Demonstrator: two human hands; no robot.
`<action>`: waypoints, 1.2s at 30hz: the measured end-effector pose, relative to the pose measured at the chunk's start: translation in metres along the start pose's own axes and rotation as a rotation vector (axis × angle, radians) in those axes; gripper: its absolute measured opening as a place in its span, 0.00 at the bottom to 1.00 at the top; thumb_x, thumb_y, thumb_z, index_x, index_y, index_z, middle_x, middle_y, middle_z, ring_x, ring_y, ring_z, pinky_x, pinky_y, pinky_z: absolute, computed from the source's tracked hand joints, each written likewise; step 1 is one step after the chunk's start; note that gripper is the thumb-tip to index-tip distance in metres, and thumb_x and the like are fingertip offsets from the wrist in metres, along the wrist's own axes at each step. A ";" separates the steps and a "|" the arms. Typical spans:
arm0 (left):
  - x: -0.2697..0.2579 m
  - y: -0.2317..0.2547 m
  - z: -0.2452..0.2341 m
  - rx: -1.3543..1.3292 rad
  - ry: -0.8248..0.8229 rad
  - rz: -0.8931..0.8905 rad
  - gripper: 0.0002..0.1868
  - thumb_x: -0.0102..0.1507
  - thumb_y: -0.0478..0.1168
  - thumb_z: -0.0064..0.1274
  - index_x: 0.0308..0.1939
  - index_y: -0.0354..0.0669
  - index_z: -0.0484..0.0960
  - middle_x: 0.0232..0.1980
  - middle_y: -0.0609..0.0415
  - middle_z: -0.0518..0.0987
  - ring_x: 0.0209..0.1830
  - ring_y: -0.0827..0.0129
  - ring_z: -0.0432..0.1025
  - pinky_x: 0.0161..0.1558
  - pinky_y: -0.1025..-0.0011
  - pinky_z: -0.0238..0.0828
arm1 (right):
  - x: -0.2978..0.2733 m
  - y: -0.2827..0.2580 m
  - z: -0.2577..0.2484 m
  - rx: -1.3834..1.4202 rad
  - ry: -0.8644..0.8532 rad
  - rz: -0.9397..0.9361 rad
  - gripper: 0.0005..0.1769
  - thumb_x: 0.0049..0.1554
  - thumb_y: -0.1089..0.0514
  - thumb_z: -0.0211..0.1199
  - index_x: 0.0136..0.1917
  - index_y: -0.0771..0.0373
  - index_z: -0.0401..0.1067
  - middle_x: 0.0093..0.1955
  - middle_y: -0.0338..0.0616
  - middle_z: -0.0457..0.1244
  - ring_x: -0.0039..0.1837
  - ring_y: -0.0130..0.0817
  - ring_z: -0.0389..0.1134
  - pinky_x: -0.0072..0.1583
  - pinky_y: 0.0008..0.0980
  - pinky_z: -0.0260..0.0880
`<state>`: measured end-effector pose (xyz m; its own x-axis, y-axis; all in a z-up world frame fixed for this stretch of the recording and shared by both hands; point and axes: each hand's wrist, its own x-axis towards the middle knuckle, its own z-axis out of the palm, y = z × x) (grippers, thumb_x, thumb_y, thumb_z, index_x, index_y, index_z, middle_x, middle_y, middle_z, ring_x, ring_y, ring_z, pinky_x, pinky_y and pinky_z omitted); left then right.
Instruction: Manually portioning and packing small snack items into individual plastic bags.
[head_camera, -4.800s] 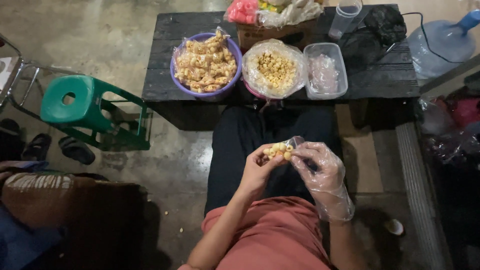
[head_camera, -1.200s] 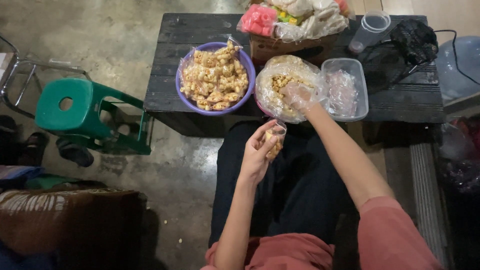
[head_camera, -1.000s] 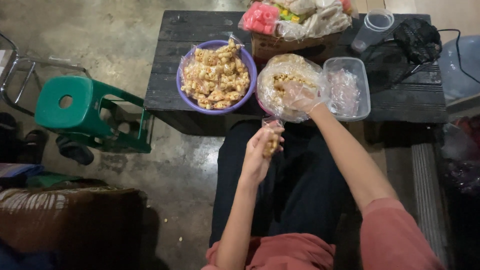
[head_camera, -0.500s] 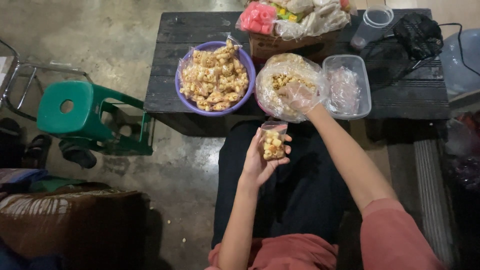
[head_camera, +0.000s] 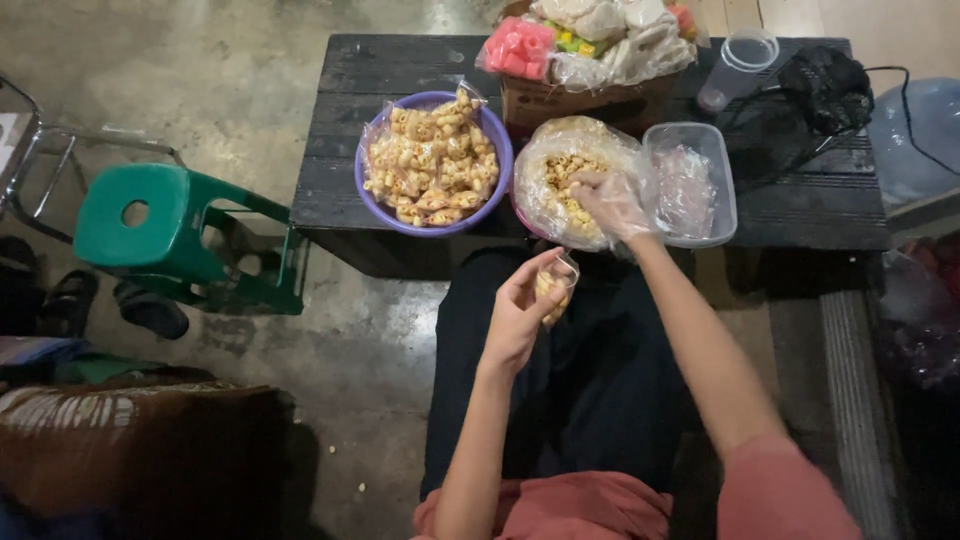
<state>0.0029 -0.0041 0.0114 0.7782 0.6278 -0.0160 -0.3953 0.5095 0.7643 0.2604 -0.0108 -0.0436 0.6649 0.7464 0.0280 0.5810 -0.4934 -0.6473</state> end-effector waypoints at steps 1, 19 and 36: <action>0.000 0.001 0.000 -0.003 0.001 0.002 0.32 0.59 0.29 0.63 0.67 0.34 0.75 0.52 0.47 0.79 0.45 0.72 0.77 0.44 0.73 0.83 | -0.009 -0.002 -0.005 -0.004 -0.001 -0.002 0.16 0.54 0.43 0.64 0.55 0.34 0.82 0.46 0.46 0.72 0.55 0.55 0.73 0.55 0.52 0.73; -0.054 0.030 0.077 0.483 -0.109 0.224 0.35 0.50 0.37 0.75 0.61 0.48 0.82 0.52 0.50 0.84 0.53 0.69 0.75 0.57 0.66 0.74 | -0.245 -0.173 -0.141 0.391 0.388 -0.154 0.11 0.53 0.63 0.77 0.51 0.61 0.83 0.44 0.48 0.74 0.48 0.40 0.76 0.48 0.34 0.77; -0.062 0.038 0.068 0.543 -0.131 0.292 0.33 0.50 0.37 0.75 0.60 0.51 0.83 0.45 0.50 0.84 0.49 0.70 0.75 0.55 0.66 0.73 | -0.268 -0.180 -0.150 -0.150 0.315 -0.510 0.19 0.59 0.68 0.58 0.63 0.64 0.77 0.51 0.55 0.70 0.51 0.60 0.71 0.50 0.54 0.72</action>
<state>-0.0269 -0.0640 0.0852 0.7424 0.6014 0.2953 -0.3227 -0.0652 0.9442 0.0477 -0.1886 0.1796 0.3795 0.7482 0.5442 0.9068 -0.1840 -0.3793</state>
